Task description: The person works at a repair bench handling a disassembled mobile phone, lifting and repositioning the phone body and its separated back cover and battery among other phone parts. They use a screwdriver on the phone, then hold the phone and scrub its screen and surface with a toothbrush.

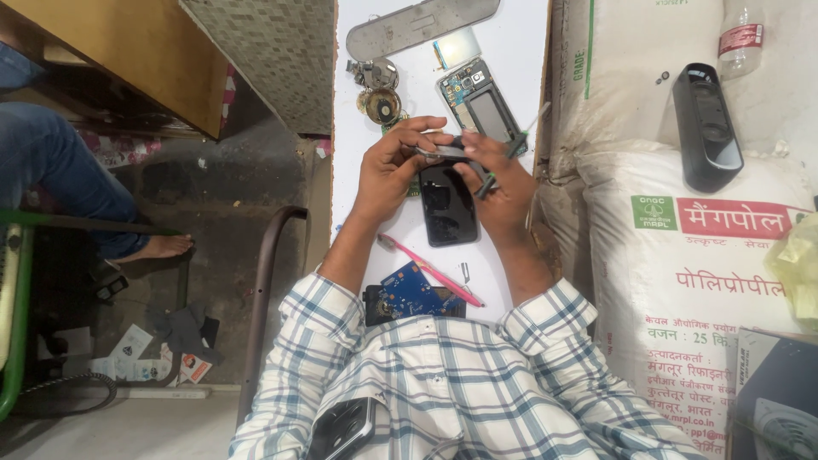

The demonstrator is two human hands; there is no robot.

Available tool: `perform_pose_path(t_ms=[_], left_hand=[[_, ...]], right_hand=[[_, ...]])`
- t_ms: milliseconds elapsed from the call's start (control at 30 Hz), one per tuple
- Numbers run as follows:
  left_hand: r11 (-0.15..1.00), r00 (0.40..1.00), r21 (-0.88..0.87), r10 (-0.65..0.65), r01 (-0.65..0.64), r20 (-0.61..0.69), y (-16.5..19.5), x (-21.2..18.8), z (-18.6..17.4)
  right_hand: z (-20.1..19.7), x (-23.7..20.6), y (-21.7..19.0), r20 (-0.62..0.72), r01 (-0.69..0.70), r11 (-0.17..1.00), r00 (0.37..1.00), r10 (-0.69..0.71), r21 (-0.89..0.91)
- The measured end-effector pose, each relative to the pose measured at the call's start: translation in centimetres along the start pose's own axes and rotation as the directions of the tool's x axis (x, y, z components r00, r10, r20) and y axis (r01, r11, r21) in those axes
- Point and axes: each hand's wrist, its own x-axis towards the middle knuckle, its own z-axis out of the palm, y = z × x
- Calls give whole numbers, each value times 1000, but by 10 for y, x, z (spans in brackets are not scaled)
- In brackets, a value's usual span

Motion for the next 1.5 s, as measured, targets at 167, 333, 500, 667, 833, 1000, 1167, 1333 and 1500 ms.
perform_pose_path(t_ms=[167,333,500,667,833,1000,1167,1333,1500], left_hand=[[992,985,53,108,-116,132,4,0,-1],[999,995,38,27,-31,94,12,0,6],[994,996,51,-94,93,9,13,1,10],[979,993,175,-113,105,36,4,0,8],[986,995,139,-98,92,36,0,-1,2],[989,992,85,-124,122,18,-5,-1,0],[987,995,129,-93,96,-23,-11,-1,-2],[981,994,164,-95,102,-46,-12,-5,-4],[950,996,303,-53,72,-70,-12,-6,-5]], right_hand=[[2,-1,2,72,78,996,995,-74,-48],[3,-3,3,6,108,991,994,-108,-75],[2,-3,3,-25,171,955,983,-183,-242],[7,0,3,4,160,965,987,-163,-208],[8,2,1,27,185,955,983,-184,-230],[5,3,-5,13,125,978,992,-124,-165],[-1,0,-10,8,75,985,997,-75,-154],[0,-4,-5,12,90,996,996,-90,7],[-1,-12,4,-18,74,995,997,-73,60]])
